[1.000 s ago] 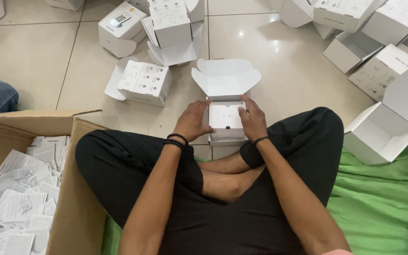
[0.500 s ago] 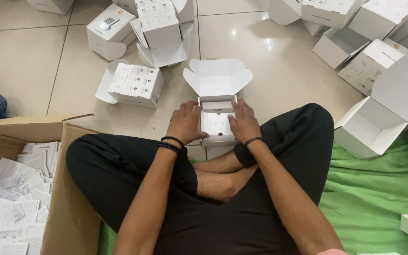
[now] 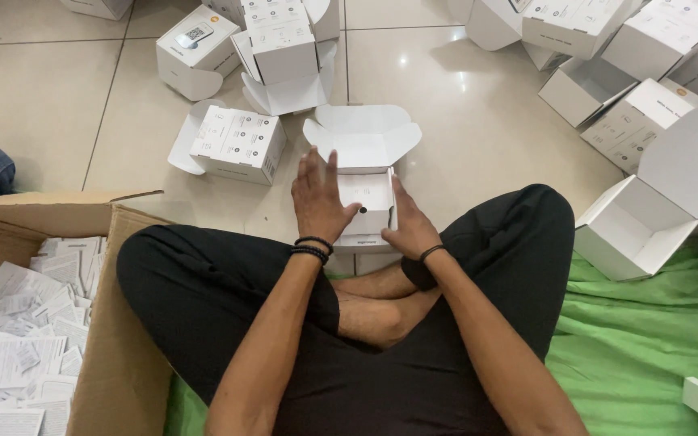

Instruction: The person sits on the floor and packs small white boxes. They place a white device and a paper insert into each box, then close the lid and set the box aside. The person repeats this process multiple times.

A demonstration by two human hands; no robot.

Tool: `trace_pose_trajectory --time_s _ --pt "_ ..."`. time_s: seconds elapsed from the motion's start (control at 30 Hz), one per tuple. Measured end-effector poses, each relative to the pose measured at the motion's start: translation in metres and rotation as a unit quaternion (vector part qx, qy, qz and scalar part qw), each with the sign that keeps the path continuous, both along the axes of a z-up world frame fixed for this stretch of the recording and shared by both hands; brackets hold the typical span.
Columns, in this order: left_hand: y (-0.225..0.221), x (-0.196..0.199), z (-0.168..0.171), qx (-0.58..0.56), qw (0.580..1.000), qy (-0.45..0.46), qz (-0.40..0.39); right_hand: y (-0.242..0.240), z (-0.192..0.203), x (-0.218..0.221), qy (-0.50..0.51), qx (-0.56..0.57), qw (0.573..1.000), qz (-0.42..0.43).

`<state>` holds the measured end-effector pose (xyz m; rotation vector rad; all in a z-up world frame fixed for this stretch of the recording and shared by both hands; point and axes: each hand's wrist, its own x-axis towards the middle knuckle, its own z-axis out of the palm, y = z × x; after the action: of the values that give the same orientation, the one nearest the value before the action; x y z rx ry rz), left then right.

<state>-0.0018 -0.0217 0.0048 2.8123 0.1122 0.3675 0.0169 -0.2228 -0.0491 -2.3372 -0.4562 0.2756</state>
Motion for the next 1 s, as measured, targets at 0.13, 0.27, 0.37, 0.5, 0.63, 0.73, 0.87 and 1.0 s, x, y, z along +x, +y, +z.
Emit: trace_pose_trajectory --time_s 0.13,0.27,0.37,0.5,0.63,0.73,0.87,1.0 --pt "0.030 0.037 -0.051 -0.255 0.964 -0.025 0.065 -0.003 0.001 0.035 0.092 0.104 0.985 -0.098" --pt "0.048 0.061 -0.056 -0.602 0.794 0.061 0.068 -0.005 -0.007 0.077 0.297 0.357 0.869 -0.172" --pt "0.049 0.079 -0.055 -0.650 0.751 0.111 0.041 0.000 0.006 0.099 0.358 0.420 0.816 -0.175" --pt "0.047 0.095 -0.054 -0.631 0.762 0.143 0.004 0.003 0.020 0.111 0.374 0.429 0.810 -0.144" --pt "0.039 0.097 -0.025 -0.622 0.773 0.121 -0.029 -0.006 0.048 0.113 0.325 0.407 0.846 -0.114" --pt "0.036 0.089 -0.007 -0.625 0.774 0.087 -0.049 -0.016 0.073 0.104 0.262 0.395 0.876 -0.085" --pt "0.030 0.078 -0.001 -0.627 0.773 0.053 -0.082 -0.024 0.095 0.087 0.220 0.433 0.873 -0.057" --pt "0.021 0.063 0.009 -0.638 0.761 0.034 -0.112 -0.032 0.095 0.074 0.210 0.503 0.837 -0.054"
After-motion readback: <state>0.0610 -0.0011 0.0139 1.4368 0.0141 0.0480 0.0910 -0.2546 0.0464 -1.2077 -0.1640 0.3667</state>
